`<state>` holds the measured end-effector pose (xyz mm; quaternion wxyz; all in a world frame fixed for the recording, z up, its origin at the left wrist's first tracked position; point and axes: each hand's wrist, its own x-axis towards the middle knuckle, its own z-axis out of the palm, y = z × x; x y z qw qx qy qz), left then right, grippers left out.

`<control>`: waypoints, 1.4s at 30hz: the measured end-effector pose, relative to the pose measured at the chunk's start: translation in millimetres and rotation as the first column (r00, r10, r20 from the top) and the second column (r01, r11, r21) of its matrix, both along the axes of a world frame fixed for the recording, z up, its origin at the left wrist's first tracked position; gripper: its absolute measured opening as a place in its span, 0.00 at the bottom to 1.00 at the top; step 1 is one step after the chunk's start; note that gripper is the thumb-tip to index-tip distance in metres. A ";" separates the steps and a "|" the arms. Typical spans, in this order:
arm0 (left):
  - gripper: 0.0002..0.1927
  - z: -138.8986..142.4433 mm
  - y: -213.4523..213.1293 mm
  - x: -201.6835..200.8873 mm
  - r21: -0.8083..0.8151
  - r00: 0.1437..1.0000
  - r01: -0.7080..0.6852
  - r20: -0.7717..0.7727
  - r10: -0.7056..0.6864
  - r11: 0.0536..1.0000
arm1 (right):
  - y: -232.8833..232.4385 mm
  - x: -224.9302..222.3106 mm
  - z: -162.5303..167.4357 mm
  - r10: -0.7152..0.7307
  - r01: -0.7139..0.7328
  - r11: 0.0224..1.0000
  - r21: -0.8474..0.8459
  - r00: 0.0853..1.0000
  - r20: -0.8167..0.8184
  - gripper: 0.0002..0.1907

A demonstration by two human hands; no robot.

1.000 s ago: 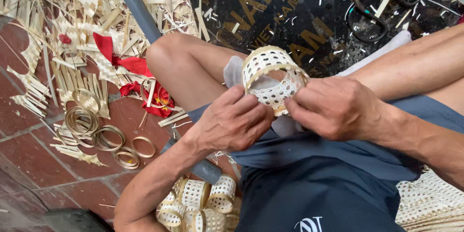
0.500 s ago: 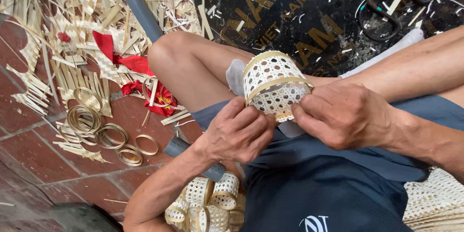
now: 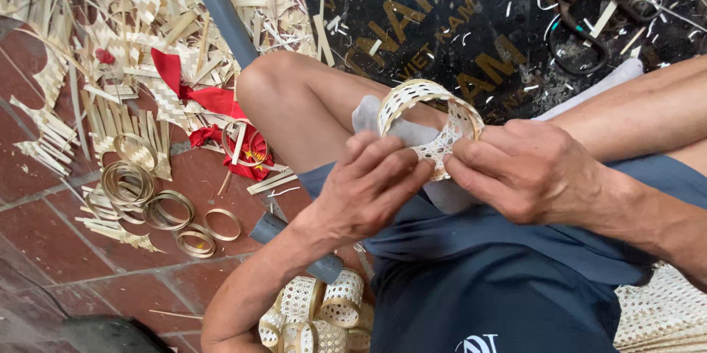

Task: The person sits on the floor assembling woven bamboo basket bodies. They squeeze glue from a bottle around the rim of a woven cylinder, press a bamboo ring onto the glued rim, secure it with plastic clothespins, fit the woven body into a base ring, and trim a thin bamboo strip with a knife.

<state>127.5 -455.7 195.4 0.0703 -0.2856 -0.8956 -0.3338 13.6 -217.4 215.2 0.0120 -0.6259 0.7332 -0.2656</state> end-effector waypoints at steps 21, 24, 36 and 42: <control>0.13 30.8 -27.1 -57.6 -0.285 0.925 0.365 0.000 -0.381 0.886 | -20.7 -18.0 29.3 0.184 -0.189 0.974 0.127 0.982 0.050 0.10; 0.11 39.8 -18.2 -47.1 -0.270 0.953 0.212 -0.158 -0.260 0.939 | -2.6 -35.8 56.3 -0.059 0.074 0.996 -0.056 0.972 0.226 0.20; 0.09 -24.5 89.2 -62.1 -0.058 0.944 -0.303 -0.155 0.292 0.951 | 31.8 -45.7 -65.9 -0.641 0.643 0.764 0.050 0.747 0.175 0.04; 0.23 -57.7 62.3 -99.9 0.111 0.821 -0.559 0.208 0.531 0.821 | 11.0 -87.0 -81.8 -0.496 0.492 0.852 0.179 0.868 -0.022 0.04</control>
